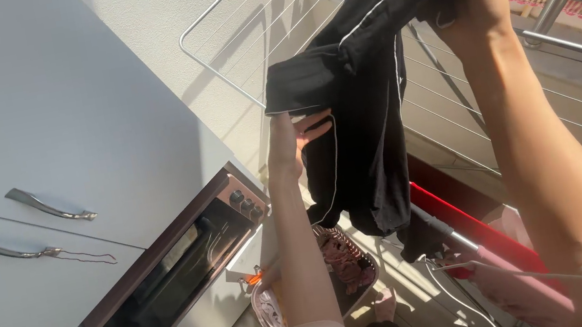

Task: The person takes various garments from a laundry basket and hangs them on a metal drying rack. Items handled include a pink floral cloth, a red top, a grey shirt, a black top, a pink cloth, a black t-shirt, a white cloth, a yellow patterned cloth, and black pants. The person spreads each item on the rack's bars to dry.

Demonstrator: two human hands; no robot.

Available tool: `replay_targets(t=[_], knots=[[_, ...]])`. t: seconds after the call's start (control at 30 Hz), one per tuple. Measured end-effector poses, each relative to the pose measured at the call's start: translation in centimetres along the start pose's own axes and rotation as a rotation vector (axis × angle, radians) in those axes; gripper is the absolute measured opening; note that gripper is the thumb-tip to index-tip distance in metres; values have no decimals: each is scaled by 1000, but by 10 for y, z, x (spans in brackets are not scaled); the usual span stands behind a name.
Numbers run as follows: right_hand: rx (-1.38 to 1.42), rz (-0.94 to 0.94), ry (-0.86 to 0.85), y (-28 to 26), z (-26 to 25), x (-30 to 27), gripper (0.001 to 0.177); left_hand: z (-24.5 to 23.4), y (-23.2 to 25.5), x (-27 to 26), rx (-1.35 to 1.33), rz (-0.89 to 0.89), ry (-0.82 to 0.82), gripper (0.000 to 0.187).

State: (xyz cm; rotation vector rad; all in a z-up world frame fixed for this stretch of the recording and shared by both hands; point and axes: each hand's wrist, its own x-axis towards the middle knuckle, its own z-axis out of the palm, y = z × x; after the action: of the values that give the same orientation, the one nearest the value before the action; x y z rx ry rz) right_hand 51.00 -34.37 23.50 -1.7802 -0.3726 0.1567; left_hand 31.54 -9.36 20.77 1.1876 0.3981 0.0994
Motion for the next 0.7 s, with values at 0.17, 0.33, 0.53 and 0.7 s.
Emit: replay_targets(t=[0.17, 0.33, 0.53, 0.7], knots=[[-49, 64, 118, 46, -93, 61, 33, 40, 35, 39, -31, 703, -152, 46], [-88, 153, 225, 122, -162, 25, 35, 76, 48, 18, 261, 872, -129, 14], [-148, 268, 368, 186, -97, -80, 38, 57, -80, 91, 820, 108, -434, 49], [-555, 496, 222, 264, -79, -118, 61, 75, -130, 113, 1128, -27, -780, 58]])
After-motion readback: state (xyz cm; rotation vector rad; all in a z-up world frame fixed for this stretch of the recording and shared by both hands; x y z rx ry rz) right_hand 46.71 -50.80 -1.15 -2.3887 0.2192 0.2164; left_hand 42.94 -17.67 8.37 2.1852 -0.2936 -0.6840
